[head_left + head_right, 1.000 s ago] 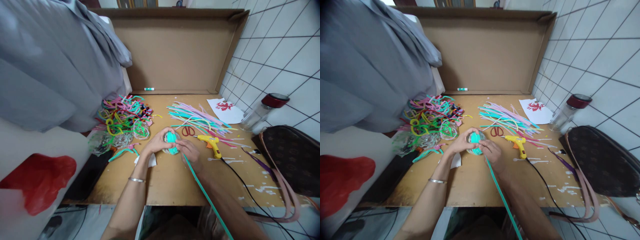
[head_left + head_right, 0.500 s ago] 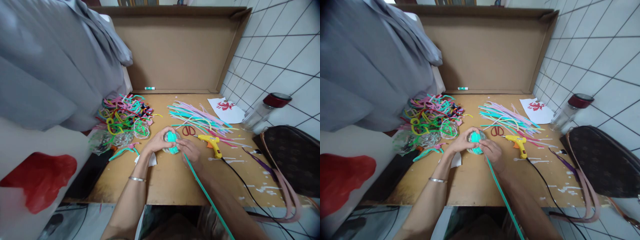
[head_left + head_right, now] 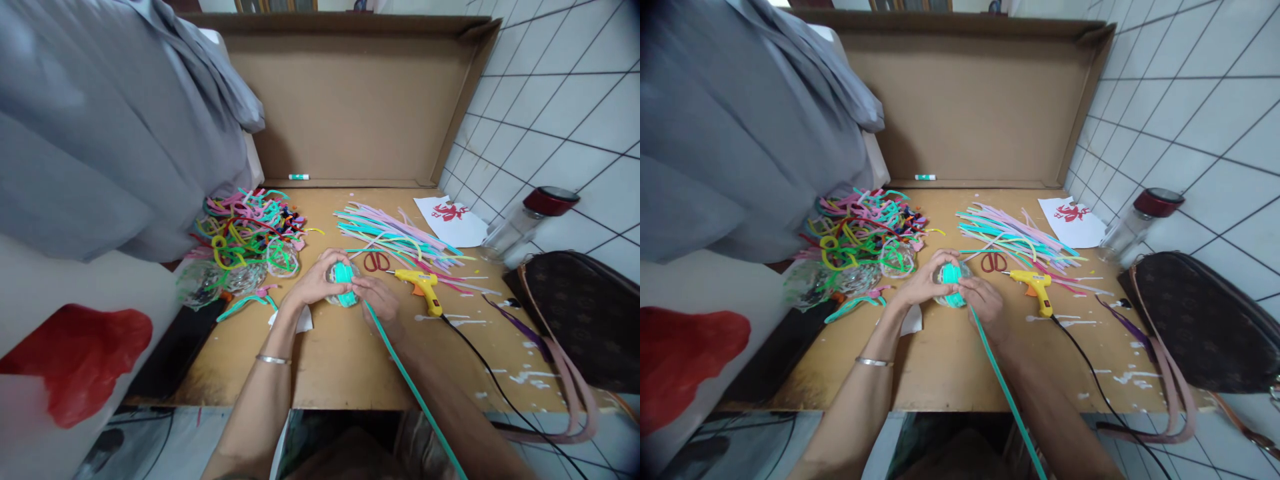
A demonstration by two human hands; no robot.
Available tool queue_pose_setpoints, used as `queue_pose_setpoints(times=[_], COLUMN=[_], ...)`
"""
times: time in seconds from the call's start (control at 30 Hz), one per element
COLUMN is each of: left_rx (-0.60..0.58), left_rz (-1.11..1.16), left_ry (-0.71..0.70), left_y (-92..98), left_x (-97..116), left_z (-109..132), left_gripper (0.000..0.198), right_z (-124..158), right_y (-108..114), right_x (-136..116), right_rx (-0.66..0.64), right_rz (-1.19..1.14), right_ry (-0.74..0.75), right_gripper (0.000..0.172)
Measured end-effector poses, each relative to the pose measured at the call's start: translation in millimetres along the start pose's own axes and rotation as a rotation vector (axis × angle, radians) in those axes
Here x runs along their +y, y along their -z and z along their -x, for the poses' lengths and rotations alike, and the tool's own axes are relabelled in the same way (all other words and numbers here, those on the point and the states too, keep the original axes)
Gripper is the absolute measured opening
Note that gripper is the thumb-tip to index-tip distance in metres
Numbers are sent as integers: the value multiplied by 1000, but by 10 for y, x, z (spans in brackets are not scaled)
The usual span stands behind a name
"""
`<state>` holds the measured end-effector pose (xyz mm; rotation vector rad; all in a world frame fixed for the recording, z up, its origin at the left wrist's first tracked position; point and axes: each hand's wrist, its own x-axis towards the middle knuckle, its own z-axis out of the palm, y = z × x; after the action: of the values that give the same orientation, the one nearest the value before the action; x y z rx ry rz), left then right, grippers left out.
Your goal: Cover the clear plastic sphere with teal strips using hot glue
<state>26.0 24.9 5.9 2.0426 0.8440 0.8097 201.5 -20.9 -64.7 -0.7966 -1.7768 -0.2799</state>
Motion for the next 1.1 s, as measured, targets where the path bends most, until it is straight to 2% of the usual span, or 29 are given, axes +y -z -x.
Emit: queue_pose_setpoints(times=[0.1, 0.27, 0.53, 1.1], left_rx=[0, 5, 0, -3], left_rz=[-22, -33, -29, -48], left_ry=[-53, -90, -87, -36], left_y=[15, 25, 17, 8], left_x=[25, 44, 39, 66], left_z=[15, 24, 22, 30], left_gripper=[40, 40, 41, 44], right_z=[-119, -170, -139, -180], right_y=[46, 64, 6, 38], right_x=[-58, -83, -63, -51], right_rx=[132, 104, 171, 150], right_rz=[-10, -19, -88, -82], right_ry=[58, 34, 57, 98], right_gripper=[14, 15, 20, 15])
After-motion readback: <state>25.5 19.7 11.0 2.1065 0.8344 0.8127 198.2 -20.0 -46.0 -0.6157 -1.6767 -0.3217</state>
